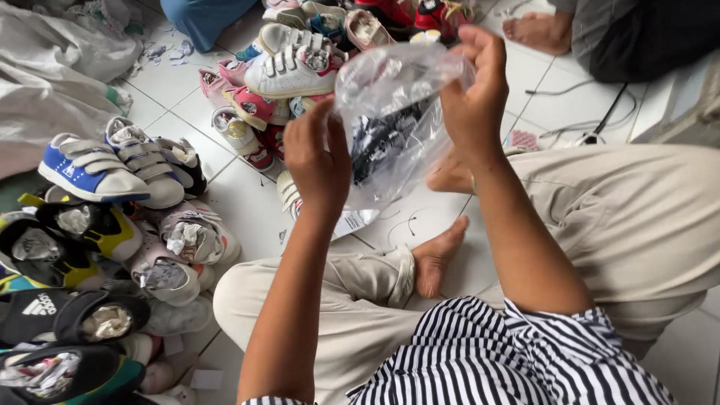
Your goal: The person sits on the floor surrounded by shoes and attaches small tags to them. They handle black sandals and white sneakers, securing tags to the straps or tongue of each shoe.
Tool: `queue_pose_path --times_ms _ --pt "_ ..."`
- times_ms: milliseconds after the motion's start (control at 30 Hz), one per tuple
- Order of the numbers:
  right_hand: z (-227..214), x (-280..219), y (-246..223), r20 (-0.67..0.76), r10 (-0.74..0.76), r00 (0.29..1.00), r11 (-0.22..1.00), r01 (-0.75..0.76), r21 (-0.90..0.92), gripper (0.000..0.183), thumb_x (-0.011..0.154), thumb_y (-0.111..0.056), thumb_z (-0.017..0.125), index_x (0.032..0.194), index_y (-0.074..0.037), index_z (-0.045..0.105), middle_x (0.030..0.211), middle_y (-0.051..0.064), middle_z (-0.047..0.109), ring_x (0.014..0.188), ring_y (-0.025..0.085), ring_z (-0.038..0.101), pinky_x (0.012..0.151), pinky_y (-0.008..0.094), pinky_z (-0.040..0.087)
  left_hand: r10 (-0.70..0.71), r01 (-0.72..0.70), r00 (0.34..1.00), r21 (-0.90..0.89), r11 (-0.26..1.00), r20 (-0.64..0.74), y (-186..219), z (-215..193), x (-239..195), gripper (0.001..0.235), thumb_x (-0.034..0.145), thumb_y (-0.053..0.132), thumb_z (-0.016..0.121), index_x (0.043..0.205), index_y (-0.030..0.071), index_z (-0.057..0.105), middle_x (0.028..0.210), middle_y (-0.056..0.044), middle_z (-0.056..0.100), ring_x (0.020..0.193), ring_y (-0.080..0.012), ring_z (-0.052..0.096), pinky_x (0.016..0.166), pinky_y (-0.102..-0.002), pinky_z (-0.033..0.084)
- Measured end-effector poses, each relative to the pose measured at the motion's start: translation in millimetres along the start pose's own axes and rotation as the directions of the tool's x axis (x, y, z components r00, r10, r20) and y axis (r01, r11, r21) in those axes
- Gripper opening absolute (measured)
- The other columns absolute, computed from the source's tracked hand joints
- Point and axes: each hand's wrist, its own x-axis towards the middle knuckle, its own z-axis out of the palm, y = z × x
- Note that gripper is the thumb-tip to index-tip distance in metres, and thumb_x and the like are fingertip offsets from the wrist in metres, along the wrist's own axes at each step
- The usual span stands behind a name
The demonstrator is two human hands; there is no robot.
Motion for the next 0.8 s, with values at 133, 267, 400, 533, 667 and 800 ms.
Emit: queue_pose_path --times_ms 133,267,400,533,667,800 --pt "-21.8 20.3 -28.8 -0.079 -0.108 0.991 0.988 0.116 0.1 0.031 0.094 0.007 0.061 0.12 -0.002 0.048 0.102 0.016 0.064 0.096 0.024 0.06 0.091 0.033 0.047 0.074 -0.074 0.997 -0.019 0.997 0.005 37.6 -16.6 28.7 0.014 0.106 0.006 0.056 0.118 0.004 0.063 0.101 -0.011 0.071 0.089 -0.0276 0.068 0.087 -0.042 0.052" --pt "-33.9 38.2 -28.6 -0.133 -0.06 0.989 0.983 0.082 0.163 0.032 0.095 0.005 0.065 0.121 -0.003 0.049 0.101 0.016 0.062 0.096 0.022 0.06 0.088 0.031 0.048 0.123 -0.123 0.992 -0.017 0.992 0.012 55.1 -7.2 38.8 0.014 0.107 0.008 0.057 0.118 0.003 0.065 0.104 -0.012 0.071 0.09 -0.0288 0.068 0.085 -0.041 0.053" --pt "-30.5 43.4 0.2 -0.163 0.036 0.986 0.98 -0.004 0.198 0.033 0.093 0.002 0.07 0.121 -0.004 0.053 0.104 0.015 0.063 0.096 0.02 0.061 0.086 0.028 0.05 0.079 -0.079 0.995 -0.007 0.997 0.057 52.4 12.4 34.0 0.014 0.106 0.01 0.058 0.117 0.004 0.065 0.096 -0.009 0.069 0.081 -0.0266 0.062 0.082 -0.039 0.051" --pt "-20.0 31.7 31.3 -0.058 0.194 0.979 0.972 -0.184 0.15 0.029 0.093 -0.007 0.064 0.121 -0.007 0.056 0.111 0.01 0.063 0.096 0.017 0.061 0.08 0.026 0.048 0.06 -0.063 0.995 0.046 0.997 0.077 31.2 31.2 21.3 0.013 0.106 0.009 0.059 0.115 0.004 0.066 0.096 -0.01 0.071 0.08 -0.026 0.066 0.081 -0.041 0.052" --pt "9.9 1.4 98.0 -0.105 0.21 0.972 0.976 -0.203 0.073 0.024 0.092 -0.008 0.068 0.115 -0.008 0.065 0.095 0.011 0.065 0.092 0.023 0.066 0.087 0.037 0.054 0.009 -0.013 0.998 0.058 0.998 0.064 11.9 54.1 9.0 0.013 0.101 0.005 0.061 0.111 0.005 0.069 0.09 -0.01 0.073 0.076 -0.026 0.07 0.075 -0.038 0.055" --pt "29.9 -29.3 149.6 -0.123 0.292 0.948 0.956 -0.292 0.02 0.029 0.093 -0.007 0.064 0.122 -0.01 0.063 0.1 0.011 0.068 0.097 0.027 0.068 0.091 0.041 0.055 -0.038 0.024 0.993 0.123 0.992 0.114 -26.4 96.7 -21.6 0.014 0.099 0.004 0.063 0.111 0.007 0.07 0.088 -0.008 0.072 0.076 -0.0251 0.07 0.075 -0.036 0.055"
